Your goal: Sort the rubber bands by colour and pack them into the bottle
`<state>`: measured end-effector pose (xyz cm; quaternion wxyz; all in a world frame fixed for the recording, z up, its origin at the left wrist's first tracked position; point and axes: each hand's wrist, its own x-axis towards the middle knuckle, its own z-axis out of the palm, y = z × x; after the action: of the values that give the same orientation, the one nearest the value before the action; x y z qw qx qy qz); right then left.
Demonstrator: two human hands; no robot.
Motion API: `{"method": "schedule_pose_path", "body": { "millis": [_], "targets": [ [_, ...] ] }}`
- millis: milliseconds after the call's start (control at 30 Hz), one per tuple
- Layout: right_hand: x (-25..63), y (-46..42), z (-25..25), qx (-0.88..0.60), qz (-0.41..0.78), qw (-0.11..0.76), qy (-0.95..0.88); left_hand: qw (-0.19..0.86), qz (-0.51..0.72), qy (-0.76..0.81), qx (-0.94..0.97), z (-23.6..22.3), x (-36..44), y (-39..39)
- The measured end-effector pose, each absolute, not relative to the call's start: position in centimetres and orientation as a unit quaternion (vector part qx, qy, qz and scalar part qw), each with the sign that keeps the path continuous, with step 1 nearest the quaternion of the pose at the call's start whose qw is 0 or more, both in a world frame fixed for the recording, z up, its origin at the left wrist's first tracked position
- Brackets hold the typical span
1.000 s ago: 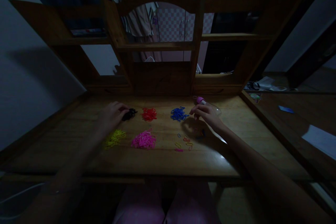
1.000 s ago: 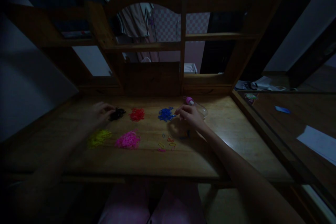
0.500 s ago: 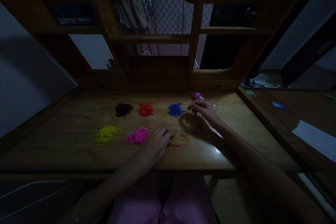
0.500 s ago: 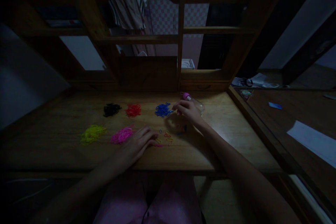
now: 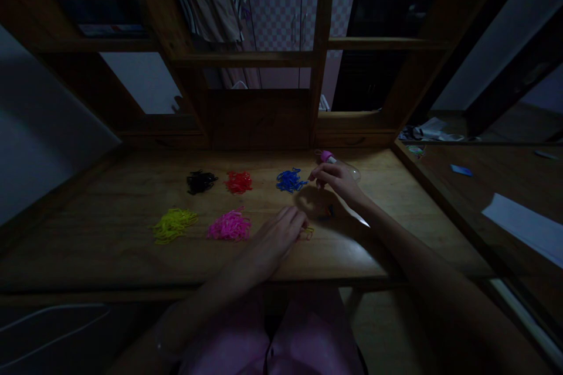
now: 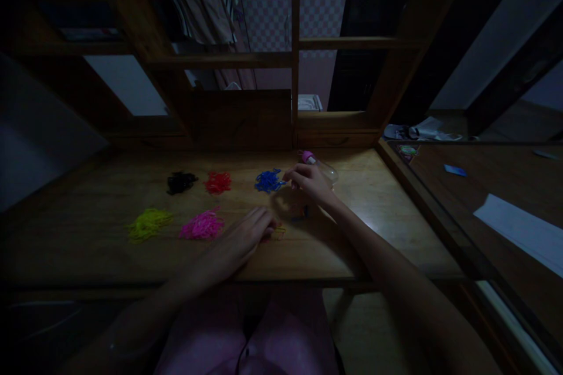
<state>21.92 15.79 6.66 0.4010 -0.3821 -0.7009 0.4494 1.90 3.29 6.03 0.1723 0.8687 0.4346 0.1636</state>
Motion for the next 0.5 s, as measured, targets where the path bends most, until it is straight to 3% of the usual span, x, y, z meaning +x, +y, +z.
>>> {"method": "schedule_pose_path", "body": {
  "millis": [500],
  "targets": [
    [21.84, 15.57, 7.02, -0.392, 0.432, 0.395, -0.710, 0.139, 0.129, 0.422, 0.887, 5.77, 3.18, 4.10]
  ]
}}
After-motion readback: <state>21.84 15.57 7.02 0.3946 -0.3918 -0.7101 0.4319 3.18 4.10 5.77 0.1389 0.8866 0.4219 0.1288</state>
